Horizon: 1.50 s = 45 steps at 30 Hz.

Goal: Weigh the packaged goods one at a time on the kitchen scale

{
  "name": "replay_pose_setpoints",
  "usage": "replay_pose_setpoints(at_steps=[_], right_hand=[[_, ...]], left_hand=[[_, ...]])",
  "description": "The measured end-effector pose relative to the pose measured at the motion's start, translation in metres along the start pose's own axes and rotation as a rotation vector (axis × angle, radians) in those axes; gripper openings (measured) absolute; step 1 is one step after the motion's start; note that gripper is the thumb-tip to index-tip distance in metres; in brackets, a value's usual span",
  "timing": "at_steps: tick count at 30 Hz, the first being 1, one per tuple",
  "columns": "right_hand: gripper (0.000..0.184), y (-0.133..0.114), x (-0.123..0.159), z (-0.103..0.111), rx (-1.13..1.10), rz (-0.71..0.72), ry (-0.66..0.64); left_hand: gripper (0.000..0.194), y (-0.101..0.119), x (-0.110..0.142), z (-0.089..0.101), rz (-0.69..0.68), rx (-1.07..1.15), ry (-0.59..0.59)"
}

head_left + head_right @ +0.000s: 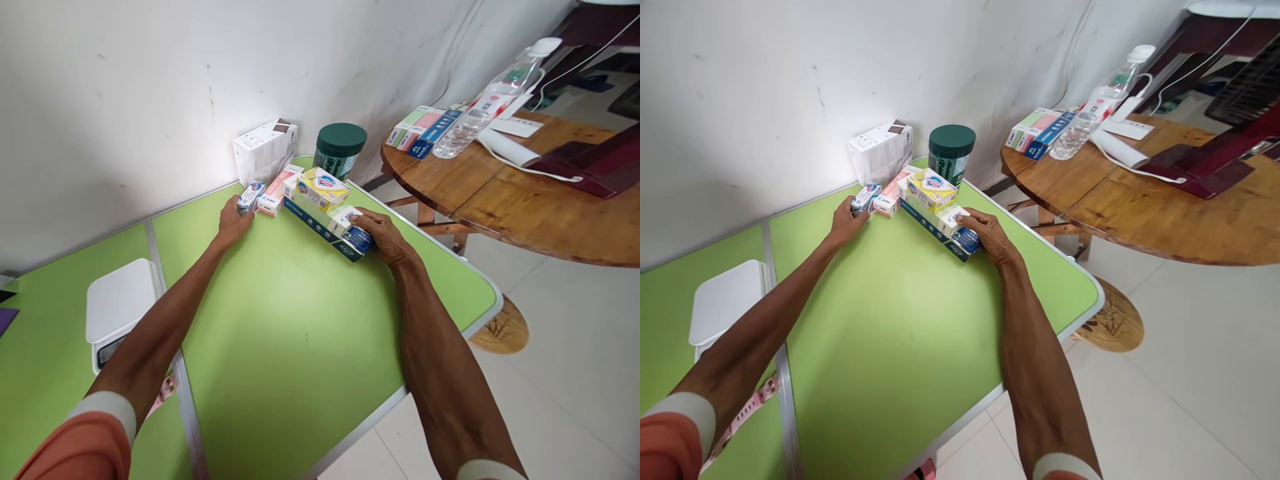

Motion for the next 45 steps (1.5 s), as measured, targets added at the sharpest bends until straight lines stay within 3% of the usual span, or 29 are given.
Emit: replay_pose_setpoints(at_steps=[7, 10, 14, 18, 22, 27, 29, 32, 36, 38, 40, 43, 45], right_hand=[[0.045, -0.011, 0.036, -0.042, 0.037, 0.027, -0.141], [0.042, -0.018, 0.061, -0.079, 0.047, 0.084, -0.248], [0.056, -0.016, 0.095, -0.137, 0.030, 0.084, -0.413], [0.051, -0.016, 0.117, -0.167, -0.022, 0.034, -0.463], [0.049, -0.018, 0.128, -0.175, -0.041, 0.006, -0.468], [0.051, -0.017, 0.126, -0.171, -0.048, -0.001, -0.413], [0.051, -0.017, 0.121, -0.166, -0.060, 0.006, -0.371], [0.052, -0.015, 0.114, -0.162, -0.076, 0.024, -0.318], [0.051, -0.012, 0.113, -0.161, -0.040, 0.070, -0.287], [0.049, -0.013, 0.113, -0.160, 0.021, 0.131, -0.250], [0.048, -0.022, 0.112, -0.152, 0.120, 0.255, -0.131], [0.052, -0.048, 0.110, -0.142, 0.322, 0.532, 0.121], [0.060, -0.060, 0.107, -0.150, 0.443, 0.658, 0.203]], left_hand=[[0.027, -0.025, 0.045, 0.026, 0.025, -0.038, 0.036], [0.030, -0.034, 0.069, 0.033, 0.001, -0.016, 0.038], [0.036, -0.038, 0.105, 0.035, -0.054, 0.019, -0.019], [0.034, -0.044, 0.133, 0.043, -0.056, 0.004, -0.057], [0.038, -0.052, 0.153, 0.054, -0.057, 0.006, -0.094], [0.084, -0.047, 0.164, 0.070, -0.086, 0.084, -0.162], [0.087, -0.037, 0.162, 0.075, -0.103, 0.135, -0.184], [0.077, -0.012, 0.153, 0.077, -0.117, 0.199, -0.164], [0.071, 0.024, 0.146, 0.063, -0.138, 0.145, -0.095], [0.082, 0.033, 0.146, 0.053, -0.132, 0.083, -0.061], [0.088, 0.037, 0.147, 0.049, -0.129, 0.031, -0.021], [0.081, 0.035, 0.149, 0.049, -0.142, -0.007, 0.008], [0.079, 0.034, 0.153, 0.051, -0.168, -0.008, -0.003]])
Point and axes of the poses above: each hand's wrist, its own x-axis away from the middle knuckle, its own z-axis out of the back of the hand, y = z × x, the point moved 10 cm from there along -x, towards the middle knuckle, and after that the axes turned 8 degrees about z, right-handed, at the moved point
